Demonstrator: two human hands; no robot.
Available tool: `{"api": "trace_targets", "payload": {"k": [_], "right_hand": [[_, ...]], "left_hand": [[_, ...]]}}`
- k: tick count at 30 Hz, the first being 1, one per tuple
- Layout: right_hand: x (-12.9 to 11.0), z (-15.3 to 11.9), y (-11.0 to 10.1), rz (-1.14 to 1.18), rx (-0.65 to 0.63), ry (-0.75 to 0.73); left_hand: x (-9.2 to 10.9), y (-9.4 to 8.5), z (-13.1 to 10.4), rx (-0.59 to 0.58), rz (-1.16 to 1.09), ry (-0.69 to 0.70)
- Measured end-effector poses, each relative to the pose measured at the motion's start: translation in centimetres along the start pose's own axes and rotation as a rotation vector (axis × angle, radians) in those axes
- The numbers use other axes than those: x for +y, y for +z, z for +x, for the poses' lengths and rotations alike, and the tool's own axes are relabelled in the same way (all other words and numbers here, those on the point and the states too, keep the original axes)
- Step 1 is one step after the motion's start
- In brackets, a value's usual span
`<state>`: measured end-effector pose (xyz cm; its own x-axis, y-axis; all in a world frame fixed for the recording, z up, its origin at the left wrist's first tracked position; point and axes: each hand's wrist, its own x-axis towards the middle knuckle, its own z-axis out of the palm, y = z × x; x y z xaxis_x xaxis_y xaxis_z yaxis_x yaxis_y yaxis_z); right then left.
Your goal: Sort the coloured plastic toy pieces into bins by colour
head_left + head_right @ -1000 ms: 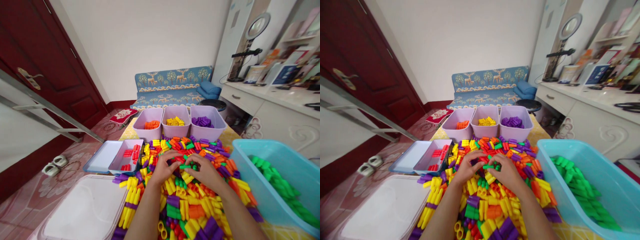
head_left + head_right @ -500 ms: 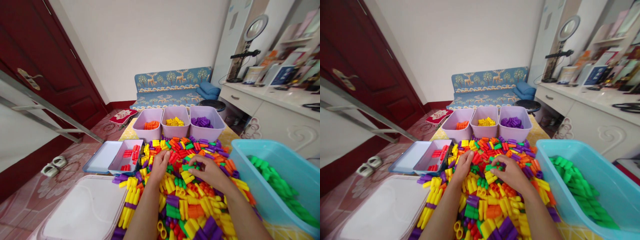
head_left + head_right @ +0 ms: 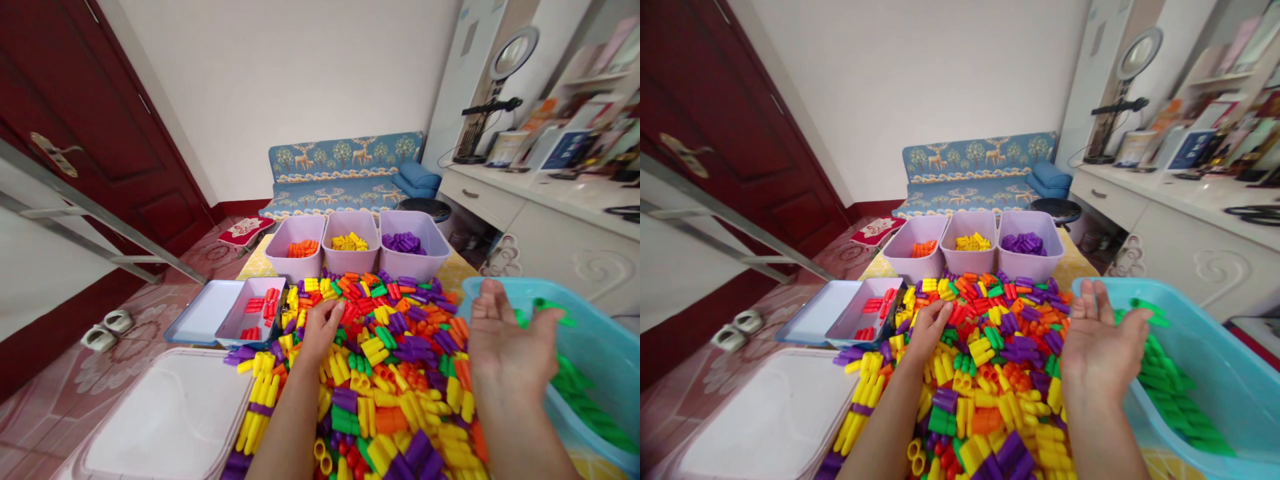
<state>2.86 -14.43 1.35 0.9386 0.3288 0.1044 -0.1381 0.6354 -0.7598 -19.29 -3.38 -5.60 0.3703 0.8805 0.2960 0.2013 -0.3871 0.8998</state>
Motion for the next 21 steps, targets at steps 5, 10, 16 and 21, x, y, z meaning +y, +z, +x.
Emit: {"api": "trace_targets", "payload": {"k": [5,10,16,21], "right_hand": [[1.6,-0.9,0.1,-0.146,-0.256,0.203],[4.5,-4.3,0.9,-0.591,-0.856,0.332],[6.6,-6.4,0.9,-0.738,-0.971,0.257],[6.8,-6.1,0.7,-0.604,-0.871,0.284]], "left_hand": [[-0.5,0.1,0.0,0.005,-0.039,0.000],[-0.4,0.1,0.0,-0.073,-0.146,0.007],[0.2,0.3,-0.3,-0.143,-0.199,-0.005],[-0.1,0.8,-0.3,-0.144,-0.311,-0.047]]}}
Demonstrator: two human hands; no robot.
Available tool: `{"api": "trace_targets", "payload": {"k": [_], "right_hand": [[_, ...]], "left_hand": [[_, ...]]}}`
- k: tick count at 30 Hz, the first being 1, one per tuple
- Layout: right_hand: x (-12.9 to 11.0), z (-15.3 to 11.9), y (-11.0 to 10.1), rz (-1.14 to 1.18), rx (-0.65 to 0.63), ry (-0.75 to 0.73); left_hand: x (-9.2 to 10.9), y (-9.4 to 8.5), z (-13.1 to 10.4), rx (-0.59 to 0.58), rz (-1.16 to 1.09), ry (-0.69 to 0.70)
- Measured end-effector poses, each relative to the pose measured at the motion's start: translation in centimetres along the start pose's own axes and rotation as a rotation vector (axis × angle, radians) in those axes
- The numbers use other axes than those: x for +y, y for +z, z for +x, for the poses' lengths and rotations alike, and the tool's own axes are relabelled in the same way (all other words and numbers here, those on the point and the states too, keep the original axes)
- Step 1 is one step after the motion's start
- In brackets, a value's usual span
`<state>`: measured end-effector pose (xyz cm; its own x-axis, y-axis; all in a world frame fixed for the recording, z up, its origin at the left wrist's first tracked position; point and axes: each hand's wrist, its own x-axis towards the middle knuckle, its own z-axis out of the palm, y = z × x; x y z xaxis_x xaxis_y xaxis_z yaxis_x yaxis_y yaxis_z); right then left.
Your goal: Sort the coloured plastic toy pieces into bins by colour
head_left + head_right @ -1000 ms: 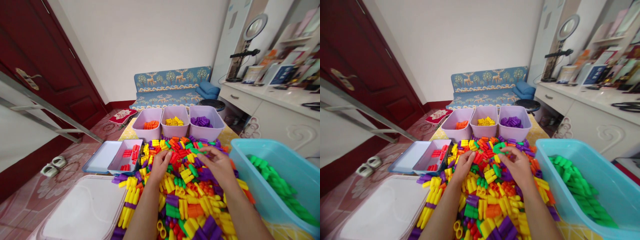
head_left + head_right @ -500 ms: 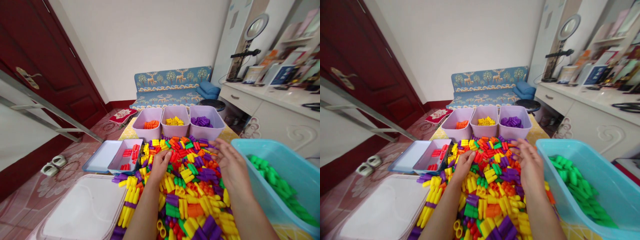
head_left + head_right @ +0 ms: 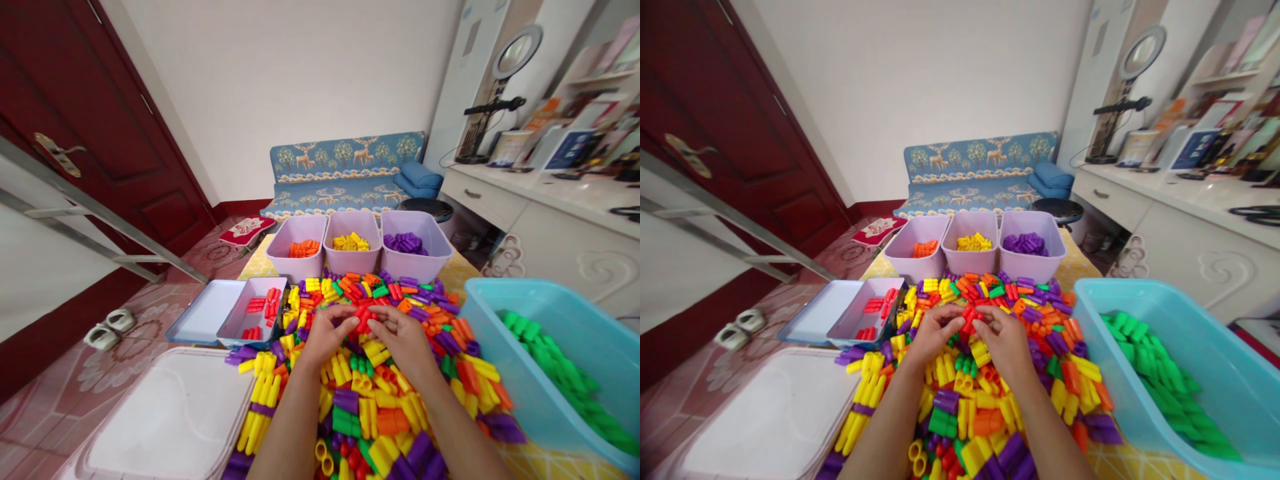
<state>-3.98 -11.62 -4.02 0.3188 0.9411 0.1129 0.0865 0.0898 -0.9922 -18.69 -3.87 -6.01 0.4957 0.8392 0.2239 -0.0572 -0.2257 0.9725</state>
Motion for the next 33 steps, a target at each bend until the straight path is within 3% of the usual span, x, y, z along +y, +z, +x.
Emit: {"api": "trace_targets", "payload": {"k": [3,8,11,14,16,19,22,25,28,33], "right_hand": [[0.2,0.2,-0.2,0.069,0.050,-0.001],[0.4,0.3,-0.4,0.070,0.096,0.018],[0.4,0.3,-0.4,0.073,0.118,0.022],[0.6,0.3,-0.5,0.061,0.119,0.010],[0.7,0.3,-0.7,0.027,0.102,0.004],[0.6,0.2,-0.8,-0.050,0.060,-0.010],[0.4,0.2,-0.9,-0.131,0.035,-0.019],[0.7,0.3,-0.8,-0.227,0.034,-0.038],[1.4,0.5,-0.6,-0.308,0.022,-0.075],[2.5,0.6,-0.4,-0.341,-0.004,-0.102]], "left_hand": [[-0.1,-0.4,0.3,0.164,-0.128,-0.016],[-0.2,-4.0,0.9,0.741,-0.577,0.160],[-0.3,-6.5,1.0,0.825,-0.779,0.258],[-0.3,-7.1,0.9,0.781,-0.760,0.239],[-0.2,-6.4,0.9,0.739,-0.566,0.132],[0.1,-5.0,0.7,0.563,0.046,-0.036],[0.4,-3.8,0.2,0.349,0.764,-0.110],[0.6,-3.0,-0.4,0.235,1.159,-0.160],[0.9,-2.5,-0.5,0.144,1.244,-0.181],[1.3,-2.6,-0.2,0.017,1.118,-0.147]]}}
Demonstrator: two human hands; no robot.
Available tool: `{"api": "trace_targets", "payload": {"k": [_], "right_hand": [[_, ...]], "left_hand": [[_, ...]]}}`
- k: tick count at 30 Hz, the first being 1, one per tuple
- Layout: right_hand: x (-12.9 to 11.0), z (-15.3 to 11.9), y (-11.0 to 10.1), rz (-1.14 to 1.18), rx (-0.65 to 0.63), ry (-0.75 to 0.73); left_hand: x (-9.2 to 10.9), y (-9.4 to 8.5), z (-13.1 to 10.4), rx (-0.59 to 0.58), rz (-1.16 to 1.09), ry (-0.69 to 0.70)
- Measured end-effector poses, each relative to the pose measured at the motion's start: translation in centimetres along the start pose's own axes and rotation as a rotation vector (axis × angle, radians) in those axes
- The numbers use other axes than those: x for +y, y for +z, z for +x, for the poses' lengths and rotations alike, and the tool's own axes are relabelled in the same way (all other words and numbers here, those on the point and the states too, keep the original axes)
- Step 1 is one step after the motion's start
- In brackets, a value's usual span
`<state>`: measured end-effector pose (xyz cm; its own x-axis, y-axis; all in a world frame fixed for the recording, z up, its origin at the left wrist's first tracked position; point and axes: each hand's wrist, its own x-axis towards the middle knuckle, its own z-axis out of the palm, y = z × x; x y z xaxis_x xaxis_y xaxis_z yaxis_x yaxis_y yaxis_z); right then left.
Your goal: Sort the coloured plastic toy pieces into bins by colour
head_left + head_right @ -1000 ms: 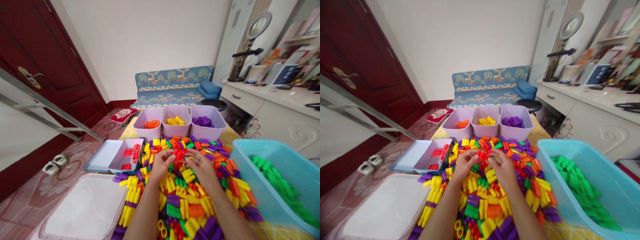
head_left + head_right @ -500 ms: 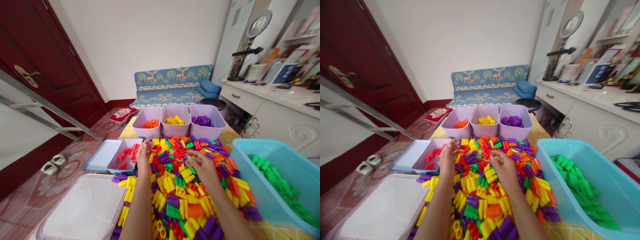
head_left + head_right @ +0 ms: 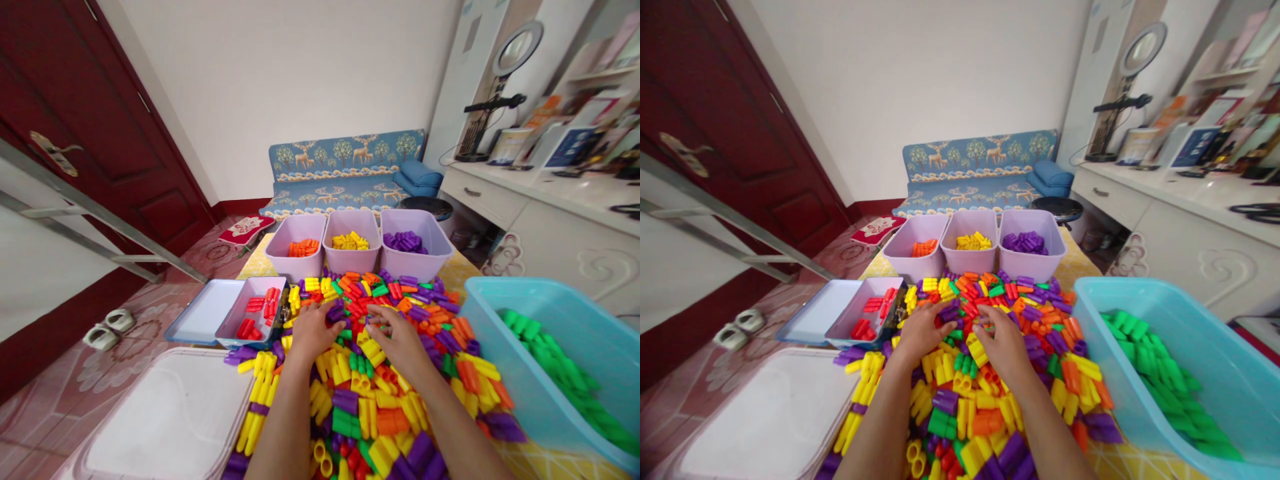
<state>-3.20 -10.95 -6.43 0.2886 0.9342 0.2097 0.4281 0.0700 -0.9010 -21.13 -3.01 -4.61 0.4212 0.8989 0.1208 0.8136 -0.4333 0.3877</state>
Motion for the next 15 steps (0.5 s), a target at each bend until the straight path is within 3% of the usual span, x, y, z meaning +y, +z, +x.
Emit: {"api": "trace_targets", "payload": {"k": [7,15], "right_hand": [[0.2,0.0,0.0,0.003,-0.011,-0.007],[0.2,0.0,-0.2,0.015,-0.020,0.001]], "left_hand": [[-1.4,-0.4,0.2,-0.110,-0.277,0.002],[-1.6,-1.7,-0.7,-0.213,-0.050,0.034]]}}
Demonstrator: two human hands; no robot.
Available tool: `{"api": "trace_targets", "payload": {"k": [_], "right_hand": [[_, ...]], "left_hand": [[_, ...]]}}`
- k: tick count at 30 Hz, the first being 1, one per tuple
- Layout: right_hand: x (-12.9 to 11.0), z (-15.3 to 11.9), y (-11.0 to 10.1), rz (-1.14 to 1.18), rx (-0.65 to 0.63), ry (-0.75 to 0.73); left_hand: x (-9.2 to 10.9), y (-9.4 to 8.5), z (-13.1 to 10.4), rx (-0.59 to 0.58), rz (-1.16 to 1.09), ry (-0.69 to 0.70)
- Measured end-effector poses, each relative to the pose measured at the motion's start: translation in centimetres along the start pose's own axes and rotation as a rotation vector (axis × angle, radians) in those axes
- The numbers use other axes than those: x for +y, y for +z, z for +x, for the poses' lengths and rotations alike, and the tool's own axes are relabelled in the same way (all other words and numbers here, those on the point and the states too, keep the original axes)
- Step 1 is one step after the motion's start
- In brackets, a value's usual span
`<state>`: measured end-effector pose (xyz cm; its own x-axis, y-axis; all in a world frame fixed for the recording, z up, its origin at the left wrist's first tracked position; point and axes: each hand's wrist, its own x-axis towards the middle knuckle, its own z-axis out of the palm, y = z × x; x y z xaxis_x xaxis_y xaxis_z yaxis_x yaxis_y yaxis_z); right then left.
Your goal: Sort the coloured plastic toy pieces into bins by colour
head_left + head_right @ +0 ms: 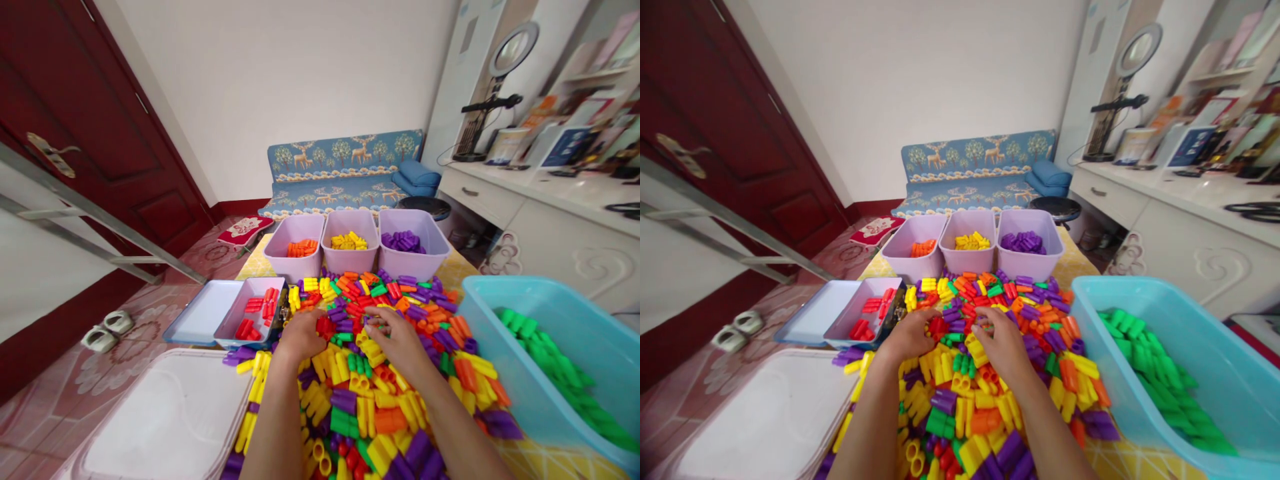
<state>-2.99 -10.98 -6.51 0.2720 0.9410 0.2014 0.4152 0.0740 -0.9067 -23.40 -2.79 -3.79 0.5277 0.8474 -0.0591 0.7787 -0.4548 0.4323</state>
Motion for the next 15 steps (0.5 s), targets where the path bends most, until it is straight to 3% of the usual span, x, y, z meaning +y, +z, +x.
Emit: {"api": "trace_targets", "payload": {"k": [7,15], "right_hand": [[0.0,0.0,0.0,-0.015,-0.006,-0.014],[0.2,0.1,0.4,-0.066,-0.008,-0.040]], "left_hand": [[0.2,1.0,0.5,0.049,0.045,-0.025],[0.1,2.4,1.3,0.180,-0.323,0.144]]}}
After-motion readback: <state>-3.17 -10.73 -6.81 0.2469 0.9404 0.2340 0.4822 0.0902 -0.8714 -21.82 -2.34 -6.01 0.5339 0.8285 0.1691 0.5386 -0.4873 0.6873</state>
